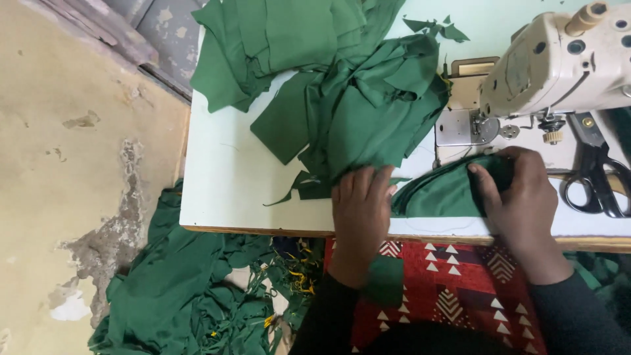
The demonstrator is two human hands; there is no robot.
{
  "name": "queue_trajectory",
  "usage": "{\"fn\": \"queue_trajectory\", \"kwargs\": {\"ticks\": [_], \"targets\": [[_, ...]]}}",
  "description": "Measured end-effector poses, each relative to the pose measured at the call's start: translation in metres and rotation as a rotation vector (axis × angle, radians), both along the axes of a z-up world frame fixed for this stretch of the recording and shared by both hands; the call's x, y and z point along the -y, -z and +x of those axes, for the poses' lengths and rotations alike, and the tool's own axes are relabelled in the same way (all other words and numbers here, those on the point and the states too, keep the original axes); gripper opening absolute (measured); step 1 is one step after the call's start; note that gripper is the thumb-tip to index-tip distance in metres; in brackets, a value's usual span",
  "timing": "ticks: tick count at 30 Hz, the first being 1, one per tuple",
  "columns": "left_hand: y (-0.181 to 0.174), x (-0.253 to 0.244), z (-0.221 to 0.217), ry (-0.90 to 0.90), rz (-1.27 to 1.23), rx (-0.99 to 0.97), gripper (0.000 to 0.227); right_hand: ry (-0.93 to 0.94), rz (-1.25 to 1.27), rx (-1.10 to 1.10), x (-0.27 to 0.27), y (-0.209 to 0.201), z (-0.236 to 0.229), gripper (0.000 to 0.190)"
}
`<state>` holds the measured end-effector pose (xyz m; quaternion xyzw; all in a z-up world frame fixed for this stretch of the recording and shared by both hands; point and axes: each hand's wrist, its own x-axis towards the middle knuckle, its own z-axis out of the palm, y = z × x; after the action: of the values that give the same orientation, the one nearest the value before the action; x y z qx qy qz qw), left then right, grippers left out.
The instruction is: Cutting green fabric scraps into smaller pieces using scissors at a sewing workstation.
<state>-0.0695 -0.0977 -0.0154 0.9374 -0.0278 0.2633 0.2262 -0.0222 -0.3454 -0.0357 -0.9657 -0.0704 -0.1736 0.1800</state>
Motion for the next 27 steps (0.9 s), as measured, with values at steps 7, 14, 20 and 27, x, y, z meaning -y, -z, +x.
{"fn": "queue_trajectory", "kwargs": {"ticks": [7,14,20,27], "targets": [[-0.046,-0.031,0.004,0.185,-0.082,-0.003,0.015,-0.275,0.256,0.221,0.001,-0.011,-0.021,0.033],[-0.076,0.01,-0.055,0.501,-0.695,0.014,0.023,-0.529,0.787,-0.45,-0.048,-0.045,-0.094,0.062],[-0.095,0.017,-0.079,0.22,-1.091,-0.263,0.036,-0.527,1.125,-0.714,-0.057,-0.065,-0.1,0.016],[-0.072,-0.014,-0.064,0.257,-1.438,-0.225,0.04,-0.295,1.447,-0.667,-0.02,-0.017,-0.111,0.01]]}}
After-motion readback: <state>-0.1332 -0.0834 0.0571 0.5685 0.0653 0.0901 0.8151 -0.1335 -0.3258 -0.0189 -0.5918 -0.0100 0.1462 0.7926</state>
